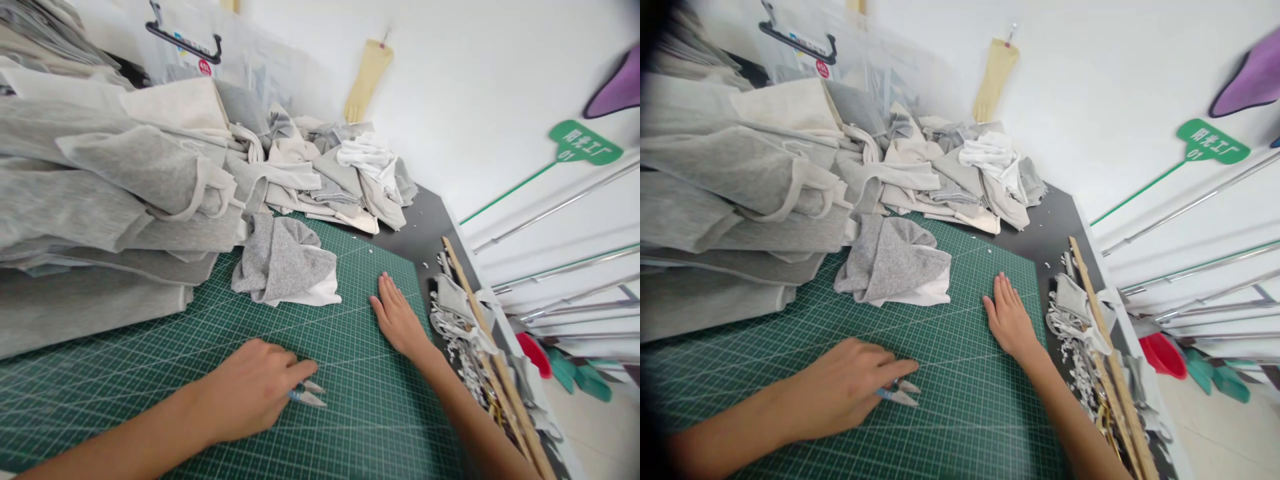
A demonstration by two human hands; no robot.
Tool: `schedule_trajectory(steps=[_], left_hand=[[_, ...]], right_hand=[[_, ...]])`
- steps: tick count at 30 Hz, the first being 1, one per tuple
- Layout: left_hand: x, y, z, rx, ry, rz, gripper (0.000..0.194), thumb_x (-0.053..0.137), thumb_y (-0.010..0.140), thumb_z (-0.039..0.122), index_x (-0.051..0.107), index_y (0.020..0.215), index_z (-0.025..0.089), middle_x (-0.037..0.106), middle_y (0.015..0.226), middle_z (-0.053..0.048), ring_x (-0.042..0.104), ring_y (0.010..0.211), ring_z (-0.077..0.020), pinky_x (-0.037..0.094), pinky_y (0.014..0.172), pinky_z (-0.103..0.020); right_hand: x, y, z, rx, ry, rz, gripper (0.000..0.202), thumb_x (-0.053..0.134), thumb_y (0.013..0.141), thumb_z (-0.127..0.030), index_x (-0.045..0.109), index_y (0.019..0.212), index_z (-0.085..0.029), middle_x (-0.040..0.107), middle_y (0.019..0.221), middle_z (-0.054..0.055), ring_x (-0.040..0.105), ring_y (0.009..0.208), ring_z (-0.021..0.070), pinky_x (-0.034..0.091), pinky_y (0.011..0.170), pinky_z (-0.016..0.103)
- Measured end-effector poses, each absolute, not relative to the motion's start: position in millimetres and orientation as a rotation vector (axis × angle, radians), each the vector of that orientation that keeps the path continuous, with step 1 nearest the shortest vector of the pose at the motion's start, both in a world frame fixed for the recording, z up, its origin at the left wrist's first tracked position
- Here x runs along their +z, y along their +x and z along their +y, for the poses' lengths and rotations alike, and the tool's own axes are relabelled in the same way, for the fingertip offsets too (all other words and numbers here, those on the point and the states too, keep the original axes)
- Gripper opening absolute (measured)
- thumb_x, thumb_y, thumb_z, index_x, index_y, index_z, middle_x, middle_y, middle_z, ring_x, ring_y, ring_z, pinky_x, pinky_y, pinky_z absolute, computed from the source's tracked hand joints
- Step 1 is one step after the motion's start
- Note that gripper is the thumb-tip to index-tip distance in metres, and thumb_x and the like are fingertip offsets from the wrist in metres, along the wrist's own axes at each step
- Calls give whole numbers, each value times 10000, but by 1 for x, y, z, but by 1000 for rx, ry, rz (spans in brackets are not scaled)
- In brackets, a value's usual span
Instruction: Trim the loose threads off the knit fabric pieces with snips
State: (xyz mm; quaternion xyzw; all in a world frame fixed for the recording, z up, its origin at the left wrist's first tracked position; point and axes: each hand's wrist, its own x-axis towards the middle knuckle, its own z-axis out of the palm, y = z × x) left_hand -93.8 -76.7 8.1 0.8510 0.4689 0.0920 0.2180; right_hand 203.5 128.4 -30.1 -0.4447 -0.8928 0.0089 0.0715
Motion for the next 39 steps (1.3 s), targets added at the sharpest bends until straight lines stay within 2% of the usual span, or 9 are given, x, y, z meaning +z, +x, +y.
schedule_trajectory(steps=[5,9,14,18,25,29,33,35,39], left_hand=[[8,-94,-77,255,2368,1279,501,539,856,77,554,1335,223,727,962,-40,728,833,-296,607,683,-466],[6,-93,-77,263,2380,1272,524,517,849,62,536,1350,214,717,949,-38,720,812,-294,607,669,-474],[3,-92,-78,264,2366,1272,573,517,811,39,530,1353,224,723,959,-38,727,829,-297,611,697,-482],[3,-93,-77,255,2359,1280,607,508,807,32,506,1376,243,727,965,-35,729,833,-292,605,693,-466],[8,-94,-73,213,2341,1260,601,533,794,54,513,1361,250,728,963,-27,729,826,-296,602,665,-455],[10,-94,-74,226,2348,1240,528,523,828,65,535,1330,227,719,939,-36,724,802,-292,605,650,-454],[9,-94,-75,238,2363,1236,504,529,848,80,532,1336,206,714,939,-49,722,790,-303,607,640,-473],[8,-94,-76,254,2366,1244,499,531,850,80,535,1335,200,712,943,-54,723,800,-306,608,643,-474],[8,-94,-76,252,2368,1251,471,527,859,88,547,1315,202,710,933,-54,722,792,-307,607,637,-476]], right_hand=[[-43,297,117,-224,-1366,-2593,674,323,1080,-456,218,1634,-86,355,1626,249,362,1511,363,396,1191,608],[-29,308,108,-314,-1408,-2570,669,348,1072,-456,276,1615,-72,425,1581,267,425,1472,389,428,1159,631],[6,221,125,21,-1251,-2645,663,332,1080,-463,197,1649,-152,260,1686,161,268,1562,292,307,1258,551],[5,133,178,206,-1154,-2729,716,238,1080,-517,183,1642,-78,124,1713,163,164,1592,274,225,1289,510],[-23,67,245,223,-1111,-2847,726,212,1075,-542,278,1618,-64,230,1694,147,201,1582,304,196,1286,530],[-30,111,243,159,-1209,-2801,725,185,1077,-515,272,1611,-33,217,1693,178,207,1581,302,219,1287,502],[-32,189,235,60,-1381,-2680,730,189,1068,-472,294,1569,49,268,1650,284,237,1565,354,274,1251,581],[-30,226,229,12,-1427,-2631,706,210,1059,-441,361,1525,66,359,1599,316,286,1544,376,292,1231,617],[-23,269,214,-47,-1409,-2610,590,298,1040,-431,567,1383,-34,561,1466,277,441,1467,378,396,1167,627]])
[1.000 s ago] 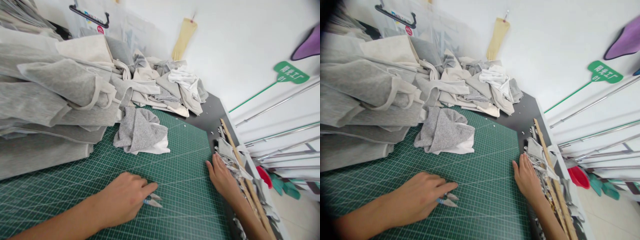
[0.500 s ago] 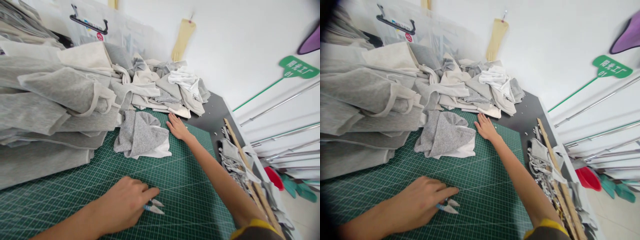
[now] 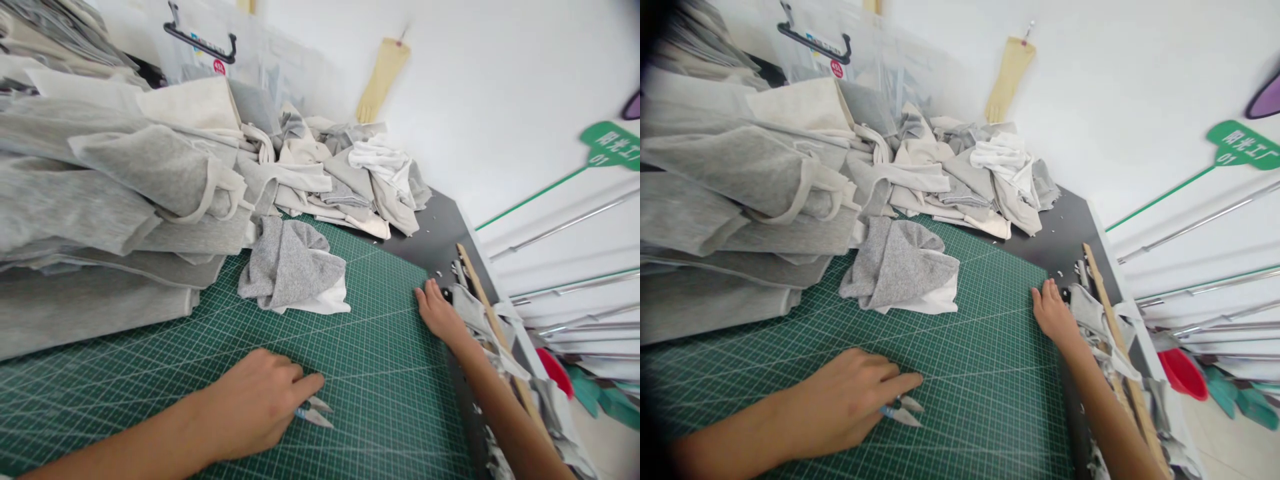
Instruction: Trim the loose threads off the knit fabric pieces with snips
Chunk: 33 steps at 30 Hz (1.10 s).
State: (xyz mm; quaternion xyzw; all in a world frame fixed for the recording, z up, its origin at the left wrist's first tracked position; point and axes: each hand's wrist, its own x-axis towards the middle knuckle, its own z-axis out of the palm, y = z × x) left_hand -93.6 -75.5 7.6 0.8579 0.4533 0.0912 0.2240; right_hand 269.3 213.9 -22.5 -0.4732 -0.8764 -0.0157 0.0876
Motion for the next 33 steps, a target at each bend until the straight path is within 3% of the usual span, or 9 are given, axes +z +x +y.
schedule_trajectory(steps=[4,6,11,15,18,22,26,29,33], left_hand=[[8,-92,-76,228,2364,1266,478,525,853,84,538,1315,206,715,943,-51,726,811,-308,615,653,-489],[8,-92,-76,223,2372,1268,496,530,837,74,532,1312,214,718,941,-45,727,809,-302,615,660,-477],[9,-92,-75,208,2380,1289,529,549,808,62,533,1305,242,727,941,-26,729,806,-286,607,673,-432],[10,-93,-74,224,2363,1285,522,554,812,75,530,1304,249,725,937,-23,730,808,-280,601,671,-415],[10,-94,-74,229,2370,1272,468,557,827,95,545,1273,238,718,925,-30,725,787,-283,596,650,-418],[9,-93,-76,239,2380,1257,440,539,844,94,549,1266,214,711,923,-41,721,785,-288,597,637,-430],[8,-92,-77,240,2390,1262,459,531,850,91,533,1291,215,712,937,-41,723,788,-290,607,640,-448],[8,-92,-76,243,2382,1283,440,536,853,97,542,1272,229,712,922,-32,722,779,-294,612,641,-464],[8,-92,-75,242,2357,1289,415,548,865,119,547,1261,242,719,937,-29,729,801,-306,620,660,-491]], right_hand=[[-14,254,204,-144,-1406,-2529,644,273,1056,-437,530,1399,44,462,1517,348,407,1472,442,367,1140,706],[-9,225,207,-139,-1327,-2558,651,264,1065,-433,506,1437,43,432,1560,306,379,1498,405,322,1204,650],[-3,136,237,8,-1035,-2789,581,264,1079,-443,525,1493,-128,472,1591,100,415,1500,236,340,1264,432],[-11,112,262,15,-1060,-2853,641,211,1083,-439,476,1508,-39,460,1588,161,398,1509,244,328,1267,413],[-17,141,269,-44,-1227,-2820,667,187,1080,-412,456,1485,46,438,1580,244,390,1510,293,319,1263,438],[-13,207,266,-154,-1478,-2753,561,239,1066,-345,523,1407,-2,525,1503,275,494,1437,340,403,1184,532],[-2,251,258,-221,-1648,-2708,431,330,1014,-271,658,1154,-28,694,1236,315,691,1181,398,532,996,569],[7,254,249,-246,-1661,-2667,368,374,978,-238,697,1011,-66,748,1064,299,735,1067,397,551,949,557],[17,221,229,-254,-1484,-2581,443,345,1001,-257,636,1250,-34,643,1341,307,621,1287,404,442,1098,617]])
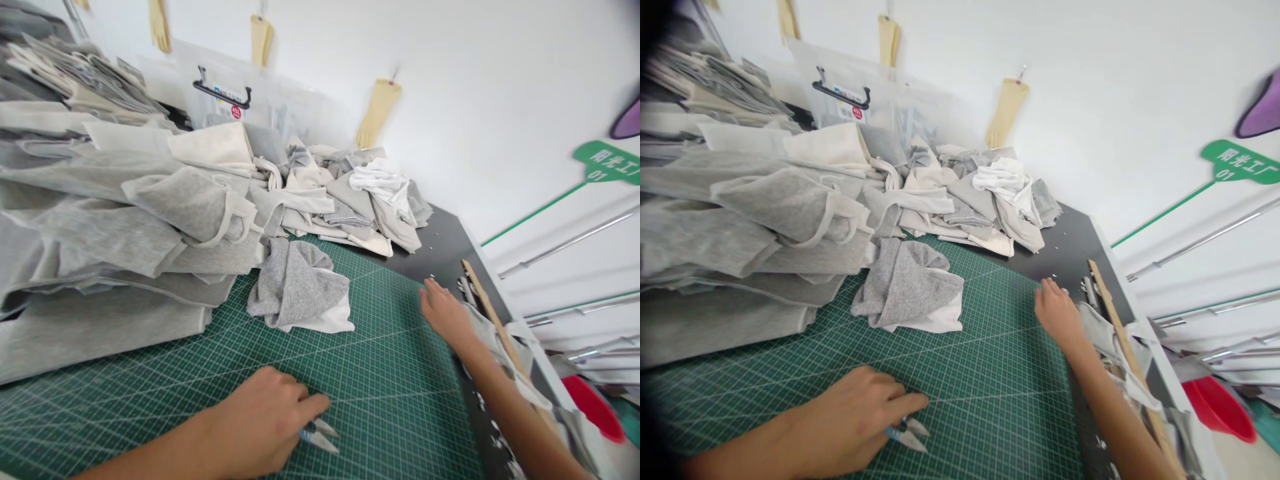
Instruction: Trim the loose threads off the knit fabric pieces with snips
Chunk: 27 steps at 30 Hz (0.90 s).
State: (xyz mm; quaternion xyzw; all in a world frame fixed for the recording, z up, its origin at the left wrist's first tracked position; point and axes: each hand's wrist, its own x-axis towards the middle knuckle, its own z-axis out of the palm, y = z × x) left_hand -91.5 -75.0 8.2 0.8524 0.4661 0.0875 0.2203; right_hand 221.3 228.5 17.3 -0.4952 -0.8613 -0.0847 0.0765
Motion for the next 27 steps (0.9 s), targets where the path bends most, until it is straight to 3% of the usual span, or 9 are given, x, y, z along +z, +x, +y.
schedule_trajectory(steps=[3,5,8,10,12,15,18,22,27], left_hand=[[9,-91,-75,206,2323,1296,446,555,850,108,547,1272,252,724,941,-30,734,814,-313,622,669,-504],[10,-91,-75,195,2304,1307,530,541,828,75,524,1323,263,728,972,-32,738,858,-316,623,702,-517],[12,-91,-74,165,2282,1308,662,523,786,34,479,1398,283,734,1038,-35,739,930,-315,620,757,-529],[14,-90,-73,116,2260,1307,694,528,765,23,486,1403,292,739,1053,-28,740,942,-309,620,773,-513],[15,-90,-73,85,2247,1322,711,540,738,6,512,1386,297,745,1049,-17,743,935,-291,620,787,-469],[11,-90,-75,133,2291,1348,714,566,727,-7,532,1371,297,752,1029,-10,740,914,-247,605,800,-366],[4,-91,-78,220,2356,1356,632,598,776,28,545,1352,281,756,1006,-14,733,897,-215,587,796,-298],[-12,-93,-78,327,2428,1352,541,631,822,92,563,1326,276,765,961,-3,736,830,-209,595,742,-285],[-37,-91,-75,727,2608,1339,394,606,935,350,562,1317,267,778,1007,-41,756,764,-263,611,620,-345]], right_hand=[[25,170,204,-160,-1296,-2577,501,362,1042,-356,539,1431,-95,610,1444,203,556,1380,332,373,1196,567],[28,126,185,-24,-1147,-2613,550,415,1041,-483,490,1498,-186,581,1499,122,528,1414,277,408,1197,495],[25,58,156,573,-785,-2646,822,613,925,-615,380,1572,-165,415,1620,162,418,1489,317,372,1212,541],[20,21,137,736,-719,-2747,940,654,886,-649,333,1584,-108,374,1628,218,386,1497,353,355,1206,572],[14,-5,120,618,-724,-2794,813,621,939,-587,405,1531,-72,406,1586,251,414,1452,385,348,1183,603],[10,-20,96,421,-674,-2760,501,588,994,-457,577,1351,-105,569,1375,190,539,1262,320,466,1073,513],[12,-17,79,315,-557,-2738,316,579,999,-327,629,1236,-125,614,1208,142,562,1100,275,528,953,436],[17,-11,65,284,-391,-2668,274,506,963,-114,644,1200,-123,620,1144,116,558,997,237,540,870,363],[19,-10,46,215,-178,-2669,221,471,997,-133,686,1047,-134,678,1059,105,597,906,229,544,761,344]])
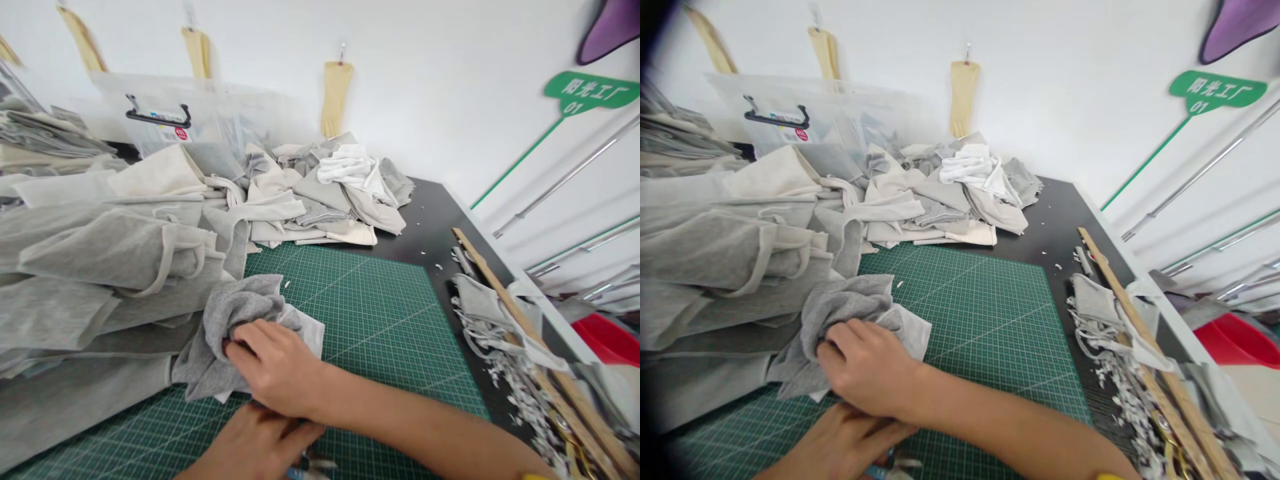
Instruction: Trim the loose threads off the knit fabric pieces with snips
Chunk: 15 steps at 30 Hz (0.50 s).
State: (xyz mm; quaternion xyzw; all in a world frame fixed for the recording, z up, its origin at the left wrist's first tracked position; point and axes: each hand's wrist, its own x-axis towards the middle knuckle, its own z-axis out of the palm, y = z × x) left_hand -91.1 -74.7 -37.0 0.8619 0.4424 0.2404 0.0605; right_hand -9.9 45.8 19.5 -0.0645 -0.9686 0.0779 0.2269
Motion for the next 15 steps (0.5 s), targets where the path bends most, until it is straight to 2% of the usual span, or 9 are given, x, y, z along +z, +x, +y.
schedule_trajectory(steps=[3,5,7,11,13,15], left_hand=[[-39,-91,-74,809,2638,1363,365,571,972,404,552,1310,267,777,994,-37,758,754,-258,607,602,-340],[-33,-91,-75,738,2604,1346,314,572,975,333,554,1279,256,764,880,-3,739,698,-219,592,604,-301],[-24,-92,-75,642,2570,1342,325,572,961,259,543,1285,250,747,824,15,718,670,-195,579,621,-278],[-12,-94,-75,436,2510,1314,390,594,940,240,514,1322,257,752,869,5,723,701,-216,561,602,-295],[-11,-94,-75,335,2471,1294,407,604,935,246,510,1330,260,754,889,-7,729,719,-236,562,601,-316],[-10,-94,-75,257,2430,1278,442,612,920,227,504,1345,271,759,923,-16,735,755,-246,567,627,-323]], right_hand=[[25,-8,43,466,-232,-2629,206,538,1000,-220,685,1134,-167,719,1141,96,660,973,223,577,809,324],[31,-4,52,734,-277,-2504,256,556,1008,-261,671,1220,-174,735,1199,74,695,1032,191,582,892,292],[35,2,71,887,-371,-2371,261,551,1018,-267,689,1215,-168,762,1169,54,721,1013,159,571,925,273],[28,15,124,700,-800,-2350,255,515,1024,-219,747,1110,-160,780,1065,77,721,978,192,551,913,351],[18,17,147,647,-887,-2421,206,613,961,-188,762,1093,-133,767,1003,102,712,911,221,552,859,385],[7,13,162,671,-834,-2491,239,745,876,-212,771,1099,-128,746,989,102,696,880,225,550,822,380]])
